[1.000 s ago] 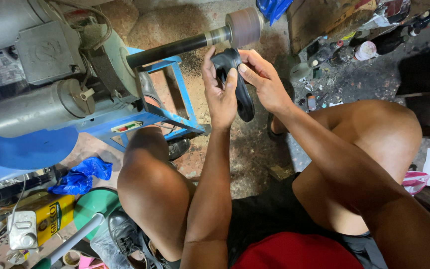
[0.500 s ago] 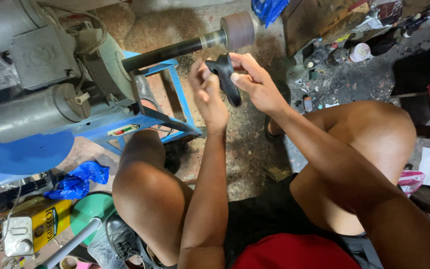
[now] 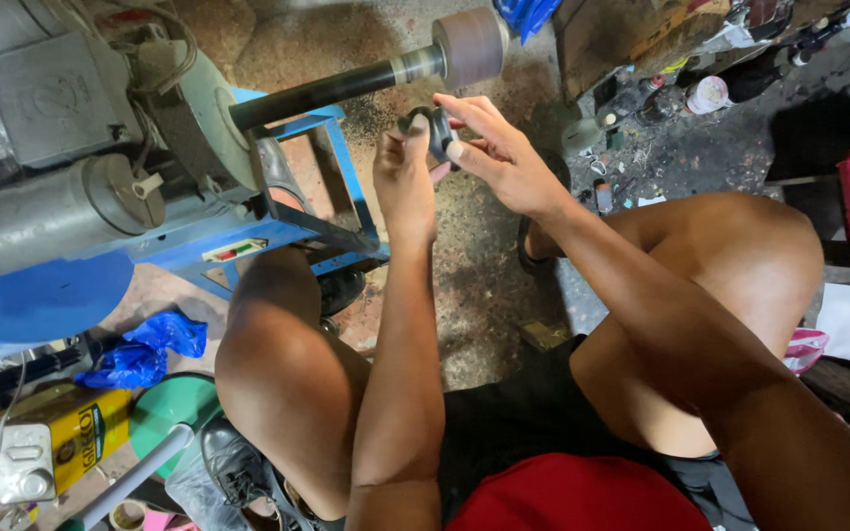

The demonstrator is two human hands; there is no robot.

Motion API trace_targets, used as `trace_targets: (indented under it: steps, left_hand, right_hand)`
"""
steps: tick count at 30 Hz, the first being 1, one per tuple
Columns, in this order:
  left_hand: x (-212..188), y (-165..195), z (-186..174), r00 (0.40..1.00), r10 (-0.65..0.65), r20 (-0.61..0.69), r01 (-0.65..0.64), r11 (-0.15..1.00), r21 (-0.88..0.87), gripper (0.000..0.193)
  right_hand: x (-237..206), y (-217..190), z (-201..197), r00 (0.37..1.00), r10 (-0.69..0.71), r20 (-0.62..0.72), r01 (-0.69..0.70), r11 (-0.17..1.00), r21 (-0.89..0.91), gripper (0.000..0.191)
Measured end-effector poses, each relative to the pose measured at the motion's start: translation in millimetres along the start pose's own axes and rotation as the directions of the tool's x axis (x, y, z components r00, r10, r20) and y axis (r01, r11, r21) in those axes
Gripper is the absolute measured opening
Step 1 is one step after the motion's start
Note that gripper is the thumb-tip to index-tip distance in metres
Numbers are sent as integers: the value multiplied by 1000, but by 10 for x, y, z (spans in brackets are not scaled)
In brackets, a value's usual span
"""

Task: The person holds a black slip-on shoe against a rotating grinding wheel to smooth the sole. They repeatedly press the sole and edges against the wheel, rotating the shoe to treat different areas. The person briefly inspects the shoe mid-task before continuing the grinding.

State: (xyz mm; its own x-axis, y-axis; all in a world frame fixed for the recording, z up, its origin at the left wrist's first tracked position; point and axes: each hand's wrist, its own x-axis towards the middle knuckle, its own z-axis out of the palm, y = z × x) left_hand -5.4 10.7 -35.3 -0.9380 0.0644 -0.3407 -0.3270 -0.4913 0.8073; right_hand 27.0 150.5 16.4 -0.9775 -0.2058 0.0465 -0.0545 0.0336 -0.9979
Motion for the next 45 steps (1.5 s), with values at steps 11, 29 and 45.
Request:
trace_targets:
  steps: [11,29,45]
  left_hand:
    - [6,-149,72,999,34,-22,-36,993,-116,20]
    - [277,-255,154,997,71,-24,-74,986,-153,20]
    - [286,-88,288,993,117,9,-114,976,-185,22]
  right_hand:
    - [41,18,-5,995,27,-98,-42,988,-145,43]
    - [318,-113,12,944,258,-204,-230,961,153,37]
    - [379,-132,-1,965,170,-198,-139,977,162,18]
